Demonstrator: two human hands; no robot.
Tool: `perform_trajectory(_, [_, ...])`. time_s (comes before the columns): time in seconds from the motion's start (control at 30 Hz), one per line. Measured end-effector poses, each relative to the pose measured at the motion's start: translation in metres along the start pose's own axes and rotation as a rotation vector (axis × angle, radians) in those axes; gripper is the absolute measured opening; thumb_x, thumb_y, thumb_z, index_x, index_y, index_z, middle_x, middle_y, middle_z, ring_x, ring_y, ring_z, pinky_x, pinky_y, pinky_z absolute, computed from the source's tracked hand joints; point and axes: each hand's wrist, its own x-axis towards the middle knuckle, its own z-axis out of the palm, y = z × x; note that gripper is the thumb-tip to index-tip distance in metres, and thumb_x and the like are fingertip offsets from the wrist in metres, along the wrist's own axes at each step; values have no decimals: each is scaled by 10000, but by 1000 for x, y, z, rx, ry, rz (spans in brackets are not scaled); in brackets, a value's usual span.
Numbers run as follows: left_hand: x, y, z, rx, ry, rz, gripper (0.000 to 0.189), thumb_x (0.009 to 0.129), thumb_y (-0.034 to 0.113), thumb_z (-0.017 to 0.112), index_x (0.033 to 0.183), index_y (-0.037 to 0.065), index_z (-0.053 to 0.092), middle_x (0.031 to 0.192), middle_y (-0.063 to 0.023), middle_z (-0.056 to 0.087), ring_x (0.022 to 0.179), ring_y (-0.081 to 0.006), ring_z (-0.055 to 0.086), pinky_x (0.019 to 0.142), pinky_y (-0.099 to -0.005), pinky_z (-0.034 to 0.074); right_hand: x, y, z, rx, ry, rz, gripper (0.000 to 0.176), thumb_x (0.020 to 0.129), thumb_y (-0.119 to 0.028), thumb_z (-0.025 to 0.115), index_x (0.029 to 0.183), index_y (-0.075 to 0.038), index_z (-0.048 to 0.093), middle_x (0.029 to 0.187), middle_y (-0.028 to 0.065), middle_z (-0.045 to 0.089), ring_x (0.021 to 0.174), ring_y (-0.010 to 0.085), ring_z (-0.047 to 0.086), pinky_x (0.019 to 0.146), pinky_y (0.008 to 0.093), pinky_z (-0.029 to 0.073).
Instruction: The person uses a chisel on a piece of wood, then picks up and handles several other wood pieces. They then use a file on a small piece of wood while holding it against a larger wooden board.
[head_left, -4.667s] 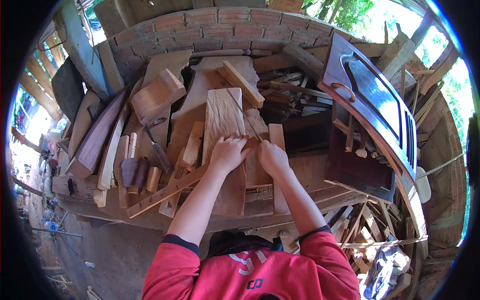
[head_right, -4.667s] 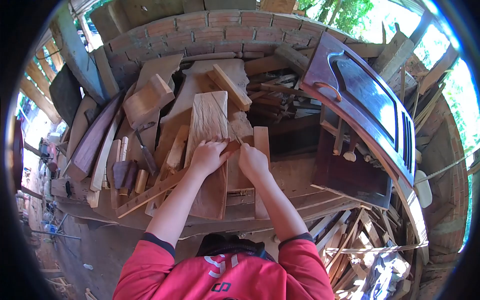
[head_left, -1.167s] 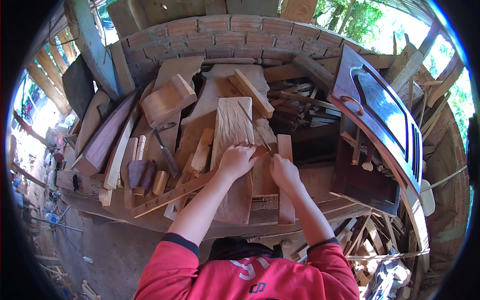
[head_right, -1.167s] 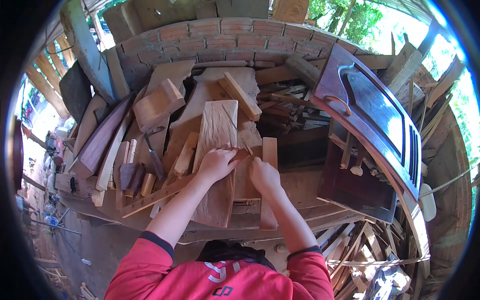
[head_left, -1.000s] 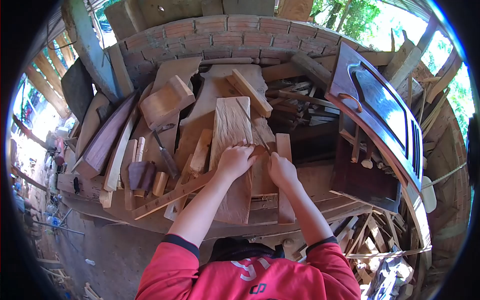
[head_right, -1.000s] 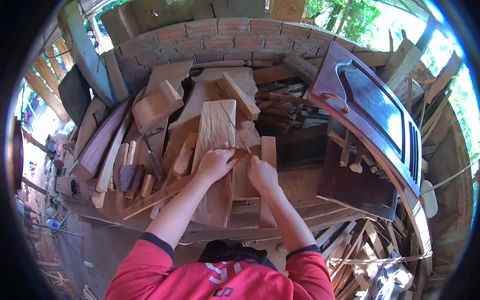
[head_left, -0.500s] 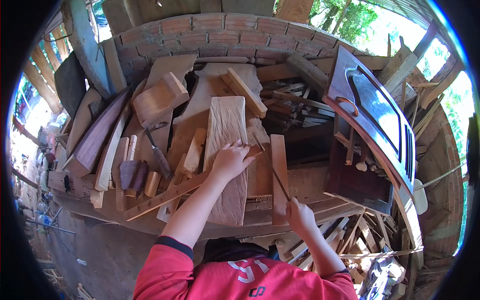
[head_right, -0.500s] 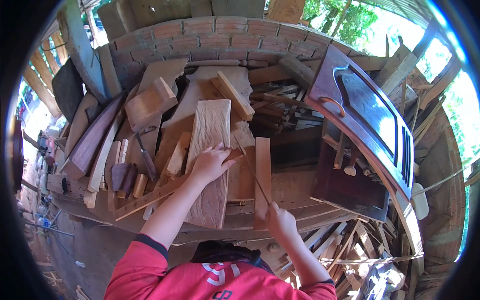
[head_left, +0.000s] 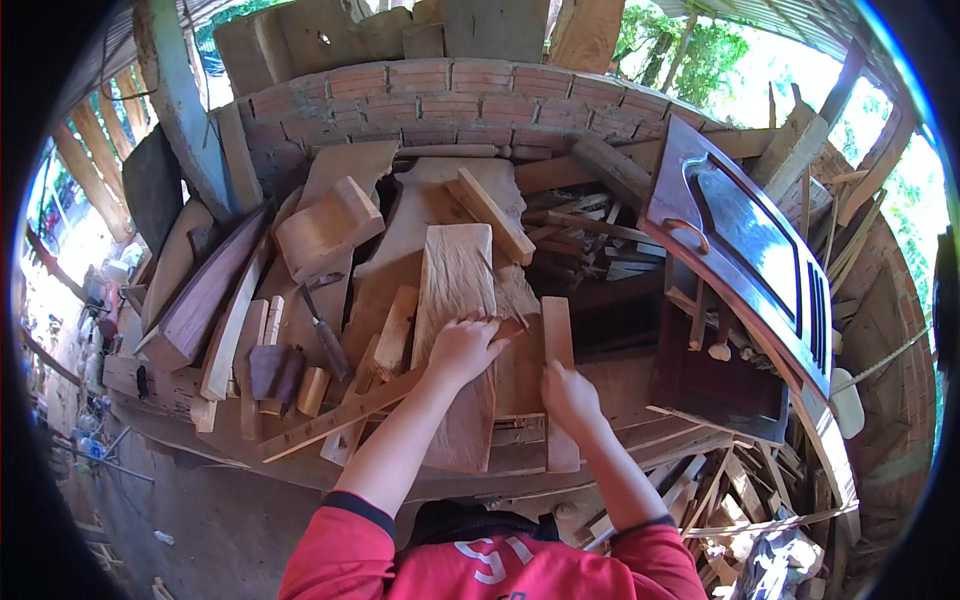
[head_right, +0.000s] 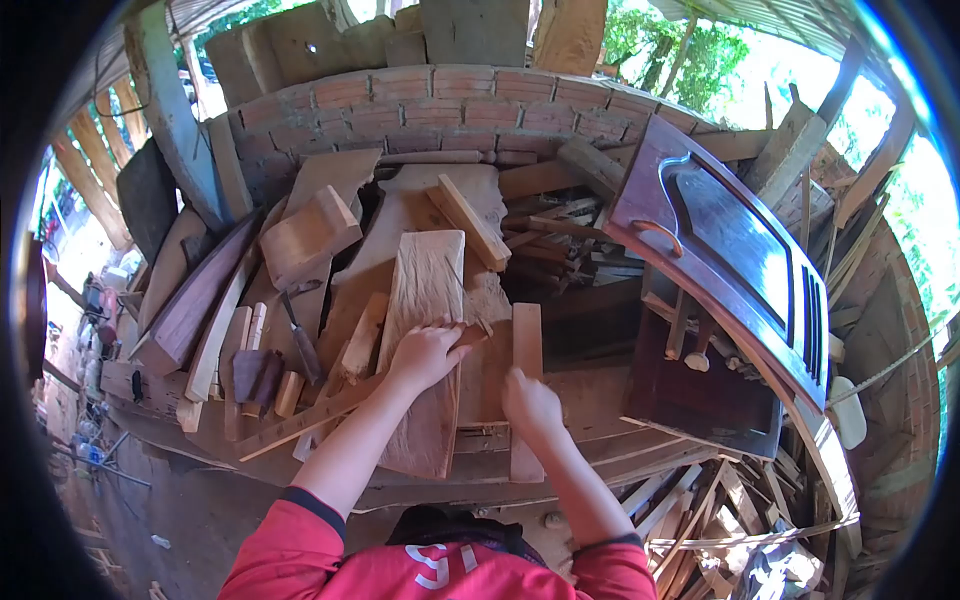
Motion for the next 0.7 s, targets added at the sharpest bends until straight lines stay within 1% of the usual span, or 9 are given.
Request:
perform_trajectory(0.03, [0,0,-1,-9,-29,-12,393,854,357,510,1087,47,574,1111,-113,603,1121,-234,519,896,-391,410,-19,5,-7,-15,-22,4,125,814,-175,496,826,-51,498,653,197,607,635,376,614,559,470,493])
perform_trajectory(0.1, [0,-1,1,-28,10,-4,398,856,366,509,1087,49,577,1124,-112,598,1129,-236,515,915,-395,402,-55,15,-15,16,-54,43,142,819,-175,505,801,-34,492,661,225,590,625,406,590,566,494,476])
perform_trajectory(0.17, [1,-1,0,-4,3,10,409,855,372,511,1096,47,571,1140,-111,590,1134,-238,512,927,-396,396,-89,28,-20,-45,-73,43,130,803,-178,509,805,-50,489,615,195,591,575,370,599,510,471,482])
perform_trajectory(0.27, [0,-4,4,-32,47,23,419,852,370,524,1104,39,571,1146,-119,585,1134,-258,511,930,-397,396,-114,28,-31,-43,-115,78,131,802,-173,509,794,-44,489,600,197,584,568,373,597,507,471,480])
perform_trajectory(0.37, [1,-4,4,-44,86,47,420,849,368,532,1090,28,582,1110,-137,600,1117,-271,522,915,-397,405,-101,22,-35,-32,-110,64,133,807,-169,500,786,-38,491,587,199,580,560,380,594,510,477,479])
perform_trajectory(0.47, [1,-3,1,4,41,58,426,845,370,532,1089,23,578,1045,-158,622,1088,-267,539,891,-394,415,-58,18,-24,-42,-71,32,142,823,-170,479,795,-32,495,619,209,591,588,389,599,539,483,484])
perform_trajectory(0.53, [1,-5,5,10,43,53,427,845,367,531,1096,24,573,1045,-157,622,1087,-266,539,887,-391,416,-22,16,-12,-23,-38,-20,155,833,-175,466,813,-25,502,665,219,604,632,396,607,578,483,491])
perform_trajectory(0.6, [1,-4,4,13,47,48,428,845,364,530,1103,24,569,1046,-155,622,1086,-264,540,883,-389,417,9,-7,-15,20,-43,1,166,835,-179,461,822,-21,510,707,228,614,673,399,614,610,479,496])
perform_trajectory(0.7, [2,-3,1,10,26,46,431,846,362,525,1115,27,563,1056,-148,620,1093,-254,536,875,-380,420,46,-18,1,13,19,-44,163,836,-178,459,817,-27,517,713,230,616,682,399,617,611,476,497])
